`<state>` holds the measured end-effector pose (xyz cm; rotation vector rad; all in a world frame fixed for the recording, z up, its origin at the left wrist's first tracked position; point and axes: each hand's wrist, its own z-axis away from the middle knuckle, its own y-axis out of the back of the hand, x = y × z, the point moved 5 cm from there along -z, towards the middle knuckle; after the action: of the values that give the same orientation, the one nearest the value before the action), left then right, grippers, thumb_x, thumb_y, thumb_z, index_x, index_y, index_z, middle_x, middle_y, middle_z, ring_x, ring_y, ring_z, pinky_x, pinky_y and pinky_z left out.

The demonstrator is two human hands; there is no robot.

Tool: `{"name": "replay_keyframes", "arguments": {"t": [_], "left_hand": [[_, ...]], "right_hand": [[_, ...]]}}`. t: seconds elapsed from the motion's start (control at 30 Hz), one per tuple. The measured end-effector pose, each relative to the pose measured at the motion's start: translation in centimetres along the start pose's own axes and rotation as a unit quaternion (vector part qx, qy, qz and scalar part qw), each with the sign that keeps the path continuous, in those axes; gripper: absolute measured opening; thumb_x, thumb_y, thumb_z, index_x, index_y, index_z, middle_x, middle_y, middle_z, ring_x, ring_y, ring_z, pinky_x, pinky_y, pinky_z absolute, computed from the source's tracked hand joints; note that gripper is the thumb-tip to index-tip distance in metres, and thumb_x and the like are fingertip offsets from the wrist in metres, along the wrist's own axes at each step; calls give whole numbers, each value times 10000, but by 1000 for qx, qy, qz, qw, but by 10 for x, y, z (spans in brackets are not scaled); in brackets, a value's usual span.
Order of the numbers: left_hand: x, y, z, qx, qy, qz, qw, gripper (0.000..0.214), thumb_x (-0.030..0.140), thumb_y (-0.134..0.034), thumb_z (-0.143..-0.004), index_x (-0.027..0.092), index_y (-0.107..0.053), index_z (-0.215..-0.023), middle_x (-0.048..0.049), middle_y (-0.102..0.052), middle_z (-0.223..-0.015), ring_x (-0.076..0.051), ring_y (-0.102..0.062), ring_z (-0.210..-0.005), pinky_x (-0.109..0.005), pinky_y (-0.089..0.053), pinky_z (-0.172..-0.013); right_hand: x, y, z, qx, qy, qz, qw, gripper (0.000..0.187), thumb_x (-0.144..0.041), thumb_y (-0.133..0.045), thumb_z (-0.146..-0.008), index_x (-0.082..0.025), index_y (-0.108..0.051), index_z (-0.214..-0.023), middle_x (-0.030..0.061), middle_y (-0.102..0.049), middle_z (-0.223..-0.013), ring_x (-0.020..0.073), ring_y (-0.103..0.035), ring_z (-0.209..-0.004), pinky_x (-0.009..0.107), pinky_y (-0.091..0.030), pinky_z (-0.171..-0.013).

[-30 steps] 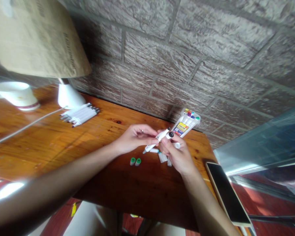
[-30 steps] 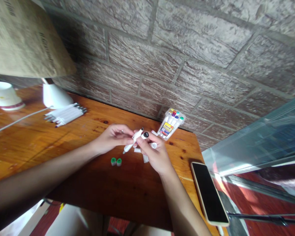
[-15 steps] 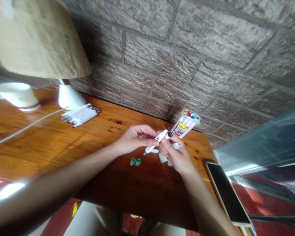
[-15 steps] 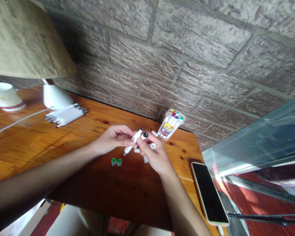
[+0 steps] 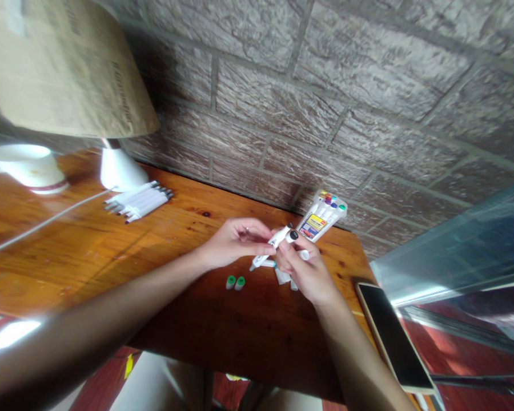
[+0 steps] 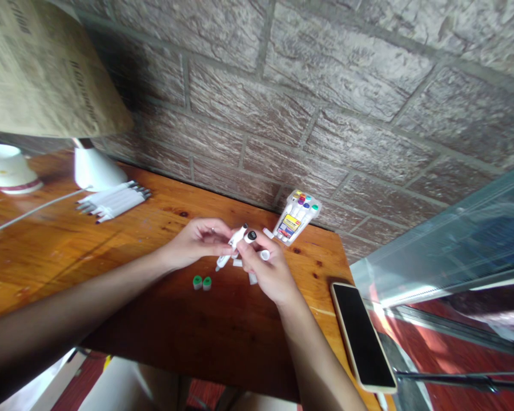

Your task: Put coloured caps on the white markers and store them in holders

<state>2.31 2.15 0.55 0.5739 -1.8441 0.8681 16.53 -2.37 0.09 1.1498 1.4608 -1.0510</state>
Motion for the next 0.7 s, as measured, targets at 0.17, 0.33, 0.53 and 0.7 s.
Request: {"name": "replay_keyframes", "arguments": {"t": [0.17, 0.33, 0.53, 0.7], "left_hand": [[-1, 1, 0, -1, 6, -6, 1000, 277, 208, -895, -635, 116, -720, -829, -34, -772, -824, -154, -729, -750, -283, -586, -777], [-2, 5, 0, 11, 20, -19, 1000, 264, 243, -868, -692, 117, -735, -882, -56, -784, -864, -165, -738, -760, -279, -585, -752], [4, 19, -6, 31, -24, 23, 999, 311, 247, -841, -740, 149, -724, -1012, -59, -790, -886, -168, -748, -755, -272, -588, -742], [5, 28, -8, 82, -8, 82, 993, 362, 249, -875, -693, 152, -732, -1011, -66, -792, -887, -152, -741, -718, -223, -579, -666]], "right_hand": [[-2, 1, 1, 18, 5, 15, 1000, 405, -513, -695, -847, -202, -694, -1107, -81, -384, -557, 75, -336, -473, 228, -294, -430], [-5, 6, -1, 36, -5, -1, 999, 328, -480, -694, -865, -202, -713, -1037, -92, -347, -535, 65, -278, -465, 224, -263, -441], [-3, 8, -3, 53, -66, -40, 996, 342, -458, -754, -819, -190, -761, -1029, -73, -404, -600, 40, -243, -478, 201, -233, -425], [1, -4, -1, -6, -137, -173, 975, 299, -351, -804, -794, -183, -768, -1038, -34, -558, -690, 15, -180, -486, 156, -207, -405]]}}
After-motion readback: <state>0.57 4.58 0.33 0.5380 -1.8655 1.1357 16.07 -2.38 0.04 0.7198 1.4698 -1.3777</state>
